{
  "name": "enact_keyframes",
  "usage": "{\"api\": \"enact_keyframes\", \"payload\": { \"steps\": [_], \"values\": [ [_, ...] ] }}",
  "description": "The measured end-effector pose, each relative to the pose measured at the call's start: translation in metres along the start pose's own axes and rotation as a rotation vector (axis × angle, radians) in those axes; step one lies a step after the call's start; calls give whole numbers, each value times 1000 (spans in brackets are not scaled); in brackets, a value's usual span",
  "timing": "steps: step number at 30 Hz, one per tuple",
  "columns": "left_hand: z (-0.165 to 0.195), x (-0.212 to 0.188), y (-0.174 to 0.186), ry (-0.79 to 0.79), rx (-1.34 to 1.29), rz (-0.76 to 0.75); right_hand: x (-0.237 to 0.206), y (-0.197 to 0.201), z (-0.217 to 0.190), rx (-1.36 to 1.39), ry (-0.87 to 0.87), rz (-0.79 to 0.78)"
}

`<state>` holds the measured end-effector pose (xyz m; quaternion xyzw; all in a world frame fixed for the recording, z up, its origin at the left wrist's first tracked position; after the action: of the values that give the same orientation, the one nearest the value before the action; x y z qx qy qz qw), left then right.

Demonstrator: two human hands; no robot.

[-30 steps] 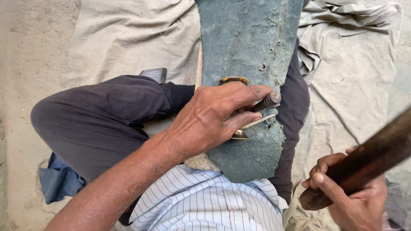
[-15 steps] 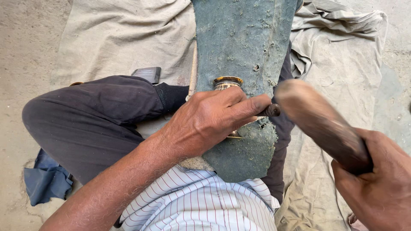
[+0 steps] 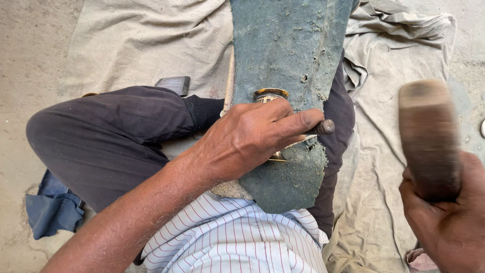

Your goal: The person sits cross-legged with a sandbag on their lap holding a small brass pot. They hold a punch against the pot's surface and repeatedly strike it with a wooden mallet to engrave patterns, repositioning the pot and punch between strikes.

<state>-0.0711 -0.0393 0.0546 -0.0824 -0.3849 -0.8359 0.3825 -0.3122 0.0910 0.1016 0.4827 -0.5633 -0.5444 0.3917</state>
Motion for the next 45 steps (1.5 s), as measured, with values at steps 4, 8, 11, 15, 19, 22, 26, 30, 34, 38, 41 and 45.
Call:
{"api": "enact_keyframes", "payload": {
  "steps": [4,8,11,15,19,22,26,30,34,38,41,45],
  "values": [
    [0,3,0,-15,2,-28,-5,-4,2,125,-3,0],
    [1,6,-1,-28,13,-42,-5,0,1,37,-98,2],
    [-3,5,-3,2,-19,-82,-2,2,-7,-23,-115,-10],
    [-3,8,-3,-29,8,-113,0,5,-13,49,-104,14],
    [-4,13,-5,-33,4,-153,-3,6,-20,-42,40,62],
    [-3,14,-3,-54,-24,-147,-7,2,-2,73,-149,72],
    [-5,14,-4,-83,18,-183,-9,1,-14,-5,-9,60],
    [-6,16,-4,-115,-32,-178,-11,0,-20,-24,-25,61],
    [-5,17,-6,-153,-19,-195,-13,4,-24,153,-26,158],
    [-10,20,-6,-96,14,-204,-15,-1,-24,8,-14,121],
    [-7,20,-6,-126,-4,-223,-18,-2,-18,181,-25,192],
    [-5,23,-3,-126,-62,-201,-25,-6,-14,150,-15,212]
  ]
}}
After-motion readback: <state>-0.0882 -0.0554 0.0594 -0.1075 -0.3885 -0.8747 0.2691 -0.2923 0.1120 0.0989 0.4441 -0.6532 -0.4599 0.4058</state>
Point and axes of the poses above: each hand's wrist, its own x-axis towards the middle knuckle, its own y-axis out of the back of the hand, z = x × y, the point moved 8 cm from there along x, towards the middle knuckle, and after that the axes turned 2 degrees about y, right-handed, at the moved point
